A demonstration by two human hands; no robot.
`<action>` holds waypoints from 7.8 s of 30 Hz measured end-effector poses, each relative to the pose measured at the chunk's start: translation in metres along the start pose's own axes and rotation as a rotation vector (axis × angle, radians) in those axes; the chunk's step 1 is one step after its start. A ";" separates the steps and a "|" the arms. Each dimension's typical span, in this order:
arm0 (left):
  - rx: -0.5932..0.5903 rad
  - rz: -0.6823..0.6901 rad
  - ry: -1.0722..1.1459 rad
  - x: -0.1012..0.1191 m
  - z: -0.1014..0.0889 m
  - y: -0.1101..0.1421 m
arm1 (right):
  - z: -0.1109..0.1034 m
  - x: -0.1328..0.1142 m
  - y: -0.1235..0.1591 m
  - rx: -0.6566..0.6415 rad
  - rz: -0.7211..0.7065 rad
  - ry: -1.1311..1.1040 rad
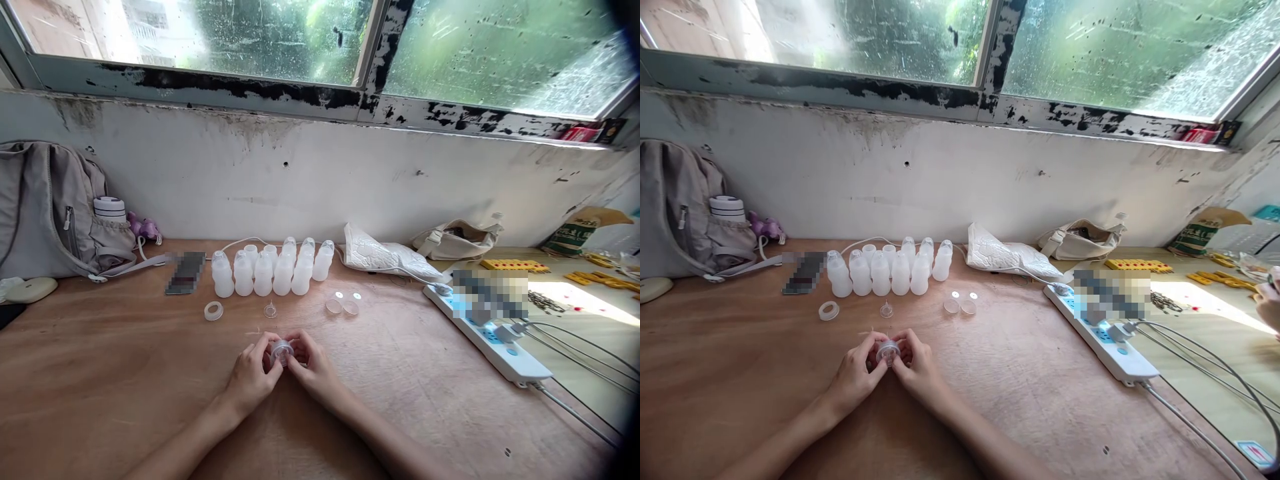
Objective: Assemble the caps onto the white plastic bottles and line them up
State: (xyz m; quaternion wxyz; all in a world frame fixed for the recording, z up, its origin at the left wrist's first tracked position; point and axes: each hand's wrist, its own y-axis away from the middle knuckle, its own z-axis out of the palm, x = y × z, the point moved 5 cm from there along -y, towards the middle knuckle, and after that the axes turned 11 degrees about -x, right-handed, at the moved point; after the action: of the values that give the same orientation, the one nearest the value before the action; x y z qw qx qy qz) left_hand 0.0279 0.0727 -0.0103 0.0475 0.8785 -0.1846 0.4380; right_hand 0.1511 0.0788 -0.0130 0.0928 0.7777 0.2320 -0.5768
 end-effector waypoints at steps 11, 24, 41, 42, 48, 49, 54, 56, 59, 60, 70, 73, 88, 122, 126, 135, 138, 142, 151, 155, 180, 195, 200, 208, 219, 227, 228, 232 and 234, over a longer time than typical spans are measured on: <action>-0.037 -0.024 0.017 0.003 0.002 0.000 | -0.001 -0.006 0.001 0.066 -0.001 0.156; -0.115 -0.012 0.288 0.005 0.004 -0.002 | -0.009 0.000 0.000 0.079 0.056 0.027; -0.113 -0.076 0.407 -0.001 0.008 -0.003 | -0.005 0.010 -0.001 0.090 0.131 -0.105; -0.113 -0.077 0.398 -0.002 0.009 -0.003 | -0.005 0.009 -0.001 0.091 0.127 -0.097; -0.113 -0.076 0.370 -0.002 0.009 -0.003 | -0.006 0.007 -0.001 0.111 0.115 -0.035; -0.116 -0.073 0.368 -0.002 0.008 -0.003 | -0.007 0.006 -0.001 0.115 0.110 -0.020; -0.128 -0.063 0.342 0.000 0.009 -0.003 | -0.006 0.000 0.000 0.115 0.064 0.047; -0.124 -0.067 0.337 -0.001 0.008 -0.003 | -0.005 -0.002 0.000 0.114 0.054 0.084; -0.130 -0.069 0.337 -0.001 0.008 -0.004 | -0.008 -0.002 -0.001 0.104 0.040 0.147; -0.131 -0.068 0.334 -0.001 0.007 -0.005 | -0.009 -0.001 -0.001 0.095 0.040 0.159; -0.103 -0.115 0.312 -0.001 0.001 -0.005 | -0.015 -0.002 0.000 0.092 0.070 0.136; -0.137 -0.082 0.323 0.001 0.004 -0.004 | -0.011 0.001 0.000 0.060 0.112 0.050; -0.155 -0.028 0.186 -0.002 0.007 -0.003 | -0.005 0.008 -0.001 0.070 0.101 0.038; -0.080 0.008 0.037 0.007 0.005 0.000 | -0.006 -0.004 0.005 0.071 -0.043 0.268; -0.065 0.013 0.032 0.007 0.005 0.001 | -0.005 -0.004 0.006 0.091 -0.034 0.273; -0.027 0.017 0.089 -0.002 0.001 0.000 | -0.012 -0.006 0.007 0.039 0.019 -0.123; -0.029 0.018 0.126 -0.005 0.001 -0.001 | -0.011 0.002 0.003 0.034 0.080 -0.329; -0.043 0.050 0.170 -0.006 0.003 -0.002 | -0.009 0.005 0.001 -0.010 0.089 -0.346; -0.010 0.080 0.413 -0.003 -0.007 -0.003 | -0.014 0.002 0.003 0.094 0.079 -0.242; -0.061 0.059 0.342 -0.001 -0.002 -0.004 | -0.014 0.003 0.003 0.087 0.069 -0.209; -0.094 0.141 0.058 0.002 -0.009 -0.007 | -0.026 0.004 0.001 -0.022 0.062 -0.131; 0.284 0.212 -0.502 0.052 -0.080 -0.053 | -0.063 0.030 -0.006 0.311 0.084 -0.156; 0.053 -0.052 -0.755 0.060 -0.135 -0.146 | -0.075 0.016 0.002 0.456 -0.048 0.123; -0.414 -0.158 -0.775 0.032 -0.134 -0.222 | -0.073 0.015 0.001 0.448 -0.179 0.529; -0.355 -0.112 -0.822 0.046 -0.132 -0.224 | -0.070 0.021 0.000 0.436 -0.200 0.567; 0.143 0.055 -0.852 0.112 -0.186 -0.177 | -0.068 0.022 -0.001 0.422 -0.196 0.538; 0.240 0.183 -0.829 0.123 -0.187 -0.160 | -0.067 0.022 -0.002 0.418 -0.193 0.537; 0.298 0.437 -0.736 0.126 -0.157 -0.092 | -0.067 0.021 -0.002 0.409 -0.182 0.530; 0.258 0.468 -0.730 0.111 -0.130 -0.064 | -0.067 0.021 -0.001 0.403 -0.170 0.525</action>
State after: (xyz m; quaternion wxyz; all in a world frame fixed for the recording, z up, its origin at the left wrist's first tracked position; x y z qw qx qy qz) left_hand 0.0148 0.1321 0.1613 -0.2306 0.9089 -0.3268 0.1180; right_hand 0.2122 0.1129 -0.0110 -0.1740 0.8802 0.1935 -0.3968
